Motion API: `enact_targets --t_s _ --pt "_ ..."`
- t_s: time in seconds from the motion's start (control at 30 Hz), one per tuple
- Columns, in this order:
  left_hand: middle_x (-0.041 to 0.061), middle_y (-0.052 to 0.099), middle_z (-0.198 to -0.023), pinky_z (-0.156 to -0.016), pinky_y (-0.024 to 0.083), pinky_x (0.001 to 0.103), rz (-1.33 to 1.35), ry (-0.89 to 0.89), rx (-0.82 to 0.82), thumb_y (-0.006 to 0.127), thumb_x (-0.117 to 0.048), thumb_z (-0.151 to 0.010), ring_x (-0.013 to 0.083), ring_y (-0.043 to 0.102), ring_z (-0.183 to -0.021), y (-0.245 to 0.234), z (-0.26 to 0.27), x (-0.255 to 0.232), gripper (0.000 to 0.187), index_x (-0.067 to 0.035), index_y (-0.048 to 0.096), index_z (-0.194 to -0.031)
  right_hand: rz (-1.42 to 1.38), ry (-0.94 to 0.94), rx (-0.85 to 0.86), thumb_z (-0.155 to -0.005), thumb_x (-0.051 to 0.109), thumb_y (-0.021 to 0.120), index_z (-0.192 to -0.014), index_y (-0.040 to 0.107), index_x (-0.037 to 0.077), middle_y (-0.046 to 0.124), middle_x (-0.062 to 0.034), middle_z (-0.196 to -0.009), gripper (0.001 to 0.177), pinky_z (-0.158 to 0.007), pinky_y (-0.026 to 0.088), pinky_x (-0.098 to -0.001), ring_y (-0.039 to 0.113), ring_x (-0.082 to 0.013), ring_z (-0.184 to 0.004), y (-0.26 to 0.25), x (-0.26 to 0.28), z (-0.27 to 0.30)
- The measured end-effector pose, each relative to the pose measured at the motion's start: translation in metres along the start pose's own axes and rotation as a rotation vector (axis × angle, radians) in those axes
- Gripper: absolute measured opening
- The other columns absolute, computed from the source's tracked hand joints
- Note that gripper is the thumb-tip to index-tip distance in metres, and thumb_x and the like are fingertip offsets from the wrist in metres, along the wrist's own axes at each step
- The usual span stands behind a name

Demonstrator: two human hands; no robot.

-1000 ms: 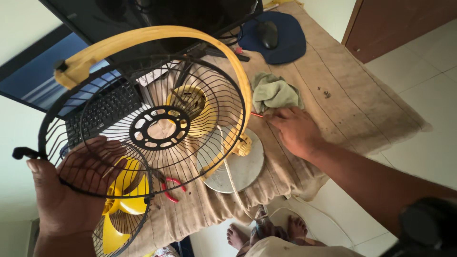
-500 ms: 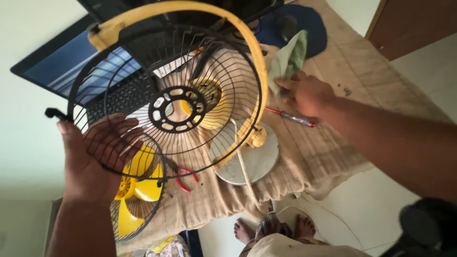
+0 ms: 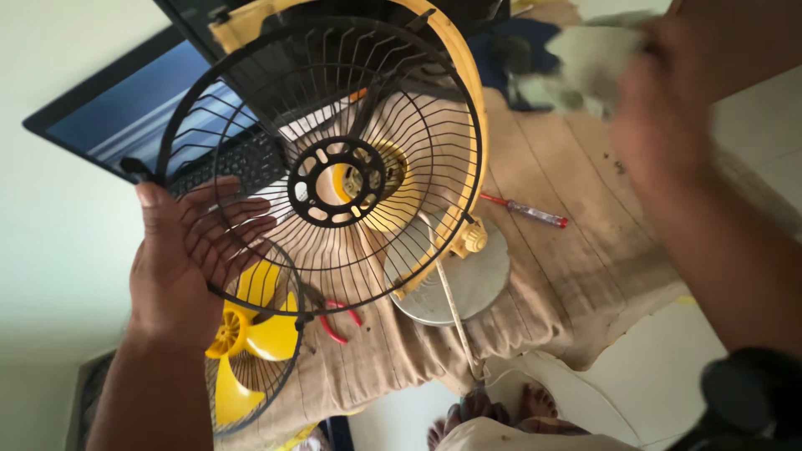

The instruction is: The person cleans the fan cage with a cloth, then uses a screwdriver to tighten the central hub nut. The person repeatedly adjusts the cage and hub while working on the fan.

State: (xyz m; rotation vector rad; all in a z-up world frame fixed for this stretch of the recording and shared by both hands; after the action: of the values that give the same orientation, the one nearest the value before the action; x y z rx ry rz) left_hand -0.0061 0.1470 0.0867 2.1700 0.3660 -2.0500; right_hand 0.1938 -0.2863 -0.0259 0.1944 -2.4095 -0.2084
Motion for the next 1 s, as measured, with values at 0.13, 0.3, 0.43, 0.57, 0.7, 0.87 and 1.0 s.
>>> enact_targets --t_s 0.13,0.3,0.43,0.57,0.7,0.87,1.0 --pt "0.017 0.070 -0.119 -0.090 0.057 0.040 -0.081 -0.043 0.001 0.029 -0.075 -0.091 0.0253 0.070 -0.106 0.010 -0.010 -0.017 0.091 0.000 0.055 -0.136 -0.149 0.478 -0.188 -0.107 0.019 0.049 -0.118 0.063 0.006 0.068 -0.0018 -0.109 0.023 -0.084 0.054 -0.0292 0.066 -0.0114 -0.098 0.031 0.060 0.044" --pt "0.015 0.071 -0.120 -0.087 0.056 0.040 -0.113 -0.044 0.071 0.028 -0.072 -0.091 0.0241 0.070 -0.105 0.009 -0.007 -0.023 0.088 -0.003 0.055 -0.137 -0.354 0.548 -0.135 -0.107 0.014 0.048 -0.116 0.061 0.000 0.067 -0.0090 -0.104 0.021 -0.080 0.057 -0.0334 0.066 -0.0171 -0.090 0.123 0.089 0.076" --pt "0.014 0.073 -0.122 -0.086 0.054 0.039 -0.080 -0.018 0.158 0.031 -0.070 -0.096 0.0234 0.069 -0.105 0.007 0.003 -0.020 0.084 -0.012 0.045 -0.154 0.027 0.181 -0.208 -0.104 -0.001 0.049 -0.127 0.056 0.003 0.062 -0.0098 -0.116 0.024 -0.089 0.055 -0.0340 0.061 -0.0188 -0.104 0.186 0.095 0.043" --pt "0.009 0.072 -0.114 -0.076 0.054 0.034 -0.137 0.008 0.145 0.034 -0.065 -0.089 0.0161 0.069 -0.098 0.007 0.012 -0.016 0.080 -0.015 0.039 -0.152 0.568 -0.223 -0.150 -0.101 0.000 0.063 -0.138 0.052 0.008 0.061 -0.0149 -0.129 0.040 -0.103 0.053 -0.0424 0.062 -0.0312 -0.118 0.266 0.096 0.035" --pt "0.011 0.069 -0.114 -0.072 0.055 0.030 -0.151 0.231 0.142 0.038 -0.065 -0.099 0.0146 0.066 -0.095 0.007 0.020 -0.012 0.081 -0.004 0.045 -0.152 0.781 -0.401 -0.090 -0.095 0.003 0.077 -0.142 0.053 0.015 0.050 -0.0167 -0.138 0.053 -0.110 0.048 -0.0462 0.053 -0.0383 -0.127 0.304 0.103 0.070" --pt "0.011 0.068 -0.103 -0.073 0.051 0.029 -0.084 0.243 0.142 0.034 -0.066 -0.098 0.0147 0.064 -0.089 0.007 0.022 -0.004 0.082 0.000 0.054 -0.143 0.751 -0.158 0.113 -0.096 -0.003 0.070 -0.144 0.061 0.019 0.054 -0.0134 -0.127 0.054 -0.102 0.052 -0.0450 0.059 -0.0344 -0.119 0.283 0.112 0.083" --pt "0.005 0.067 -0.116 -0.085 0.057 0.032 -0.126 0.188 0.052 0.031 -0.068 -0.101 0.0144 0.067 -0.105 0.010 0.006 -0.008 0.078 -0.006 0.040 -0.147 0.817 -0.031 0.279 -0.092 0.005 0.071 -0.139 0.063 0.020 0.055 -0.0149 -0.115 0.050 -0.078 0.056 -0.0388 0.063 -0.0299 -0.097 0.281 0.115 0.126"
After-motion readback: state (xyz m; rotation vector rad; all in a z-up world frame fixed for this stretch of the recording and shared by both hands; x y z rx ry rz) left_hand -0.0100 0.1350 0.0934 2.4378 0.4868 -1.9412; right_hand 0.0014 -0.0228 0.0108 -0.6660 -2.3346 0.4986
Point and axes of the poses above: each hand's wrist, its own z-axis away from the middle knuckle, its own y-axis out of the palm, x = y × z, the point moved 2 cm from there along -z, towards the middle knuckle
